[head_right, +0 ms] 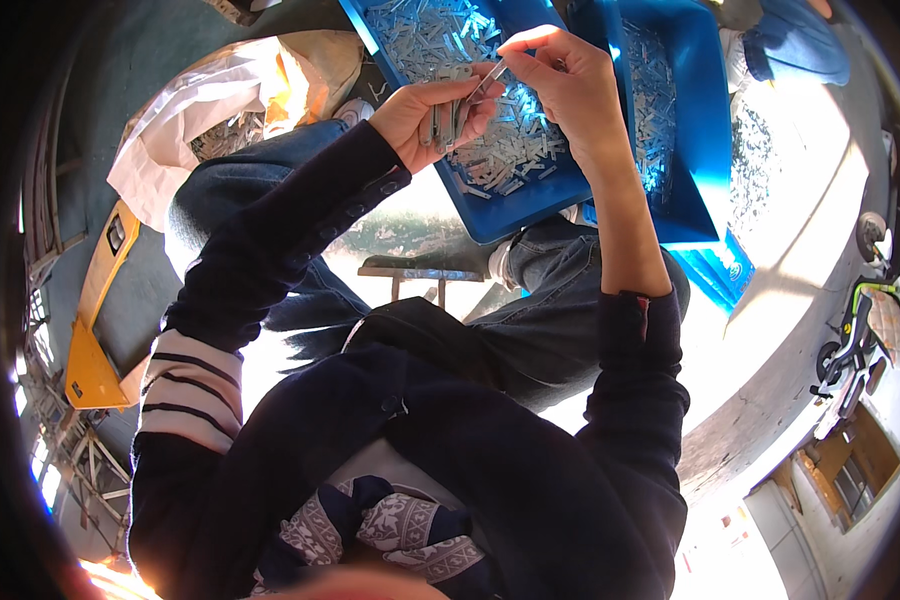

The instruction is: The person sits and repeatedly picks small metal fasteners from a blue bin, inspects them by hand, and places them into a white sack. The person occasionally reaches into the sack to retrieve more fasteners and continues sorting them by hand.

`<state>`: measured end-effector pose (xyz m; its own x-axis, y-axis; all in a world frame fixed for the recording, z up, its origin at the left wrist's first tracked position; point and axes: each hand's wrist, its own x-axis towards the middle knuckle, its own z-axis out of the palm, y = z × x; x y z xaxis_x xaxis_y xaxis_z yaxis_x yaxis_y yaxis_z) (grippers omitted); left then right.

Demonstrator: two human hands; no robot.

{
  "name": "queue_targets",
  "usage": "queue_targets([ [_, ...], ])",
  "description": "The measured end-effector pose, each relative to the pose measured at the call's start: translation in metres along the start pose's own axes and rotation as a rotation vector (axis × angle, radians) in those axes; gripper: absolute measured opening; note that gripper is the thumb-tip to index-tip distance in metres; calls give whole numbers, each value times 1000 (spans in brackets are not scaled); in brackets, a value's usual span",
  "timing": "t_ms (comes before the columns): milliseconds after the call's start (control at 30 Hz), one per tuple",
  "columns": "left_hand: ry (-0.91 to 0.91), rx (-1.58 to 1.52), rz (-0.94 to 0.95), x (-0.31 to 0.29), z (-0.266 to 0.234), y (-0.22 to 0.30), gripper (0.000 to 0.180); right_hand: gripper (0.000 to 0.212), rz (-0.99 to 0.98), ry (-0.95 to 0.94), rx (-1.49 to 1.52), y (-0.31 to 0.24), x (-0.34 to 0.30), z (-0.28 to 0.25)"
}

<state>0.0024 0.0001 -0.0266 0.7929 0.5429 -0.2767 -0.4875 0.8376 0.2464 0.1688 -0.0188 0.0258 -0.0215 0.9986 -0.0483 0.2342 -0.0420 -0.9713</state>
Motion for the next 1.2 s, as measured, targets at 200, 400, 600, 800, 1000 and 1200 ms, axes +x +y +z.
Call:
queue_targets([
  [200,70,78,80,2,-2,1,22,22,160,6,8,-11,-2,3],
  [400,264,247,143,0,6,-1,23,26,208,-10,-99,-6,0,2],
  [600,133,112,140,0,6,2,48,17,83,-12,-89,-14,1,-42],
  [800,-24,39,38,0,7,3,64,25,34,-20,-485,-17,-2,-49],
  [1000,91,148,115,-2,12,2,61,23,88,-195,-288,-3,-5,14],
  [1200,184,147,143,-3,12,1,50,21,292,-112,-76,-5,-6,22],
])
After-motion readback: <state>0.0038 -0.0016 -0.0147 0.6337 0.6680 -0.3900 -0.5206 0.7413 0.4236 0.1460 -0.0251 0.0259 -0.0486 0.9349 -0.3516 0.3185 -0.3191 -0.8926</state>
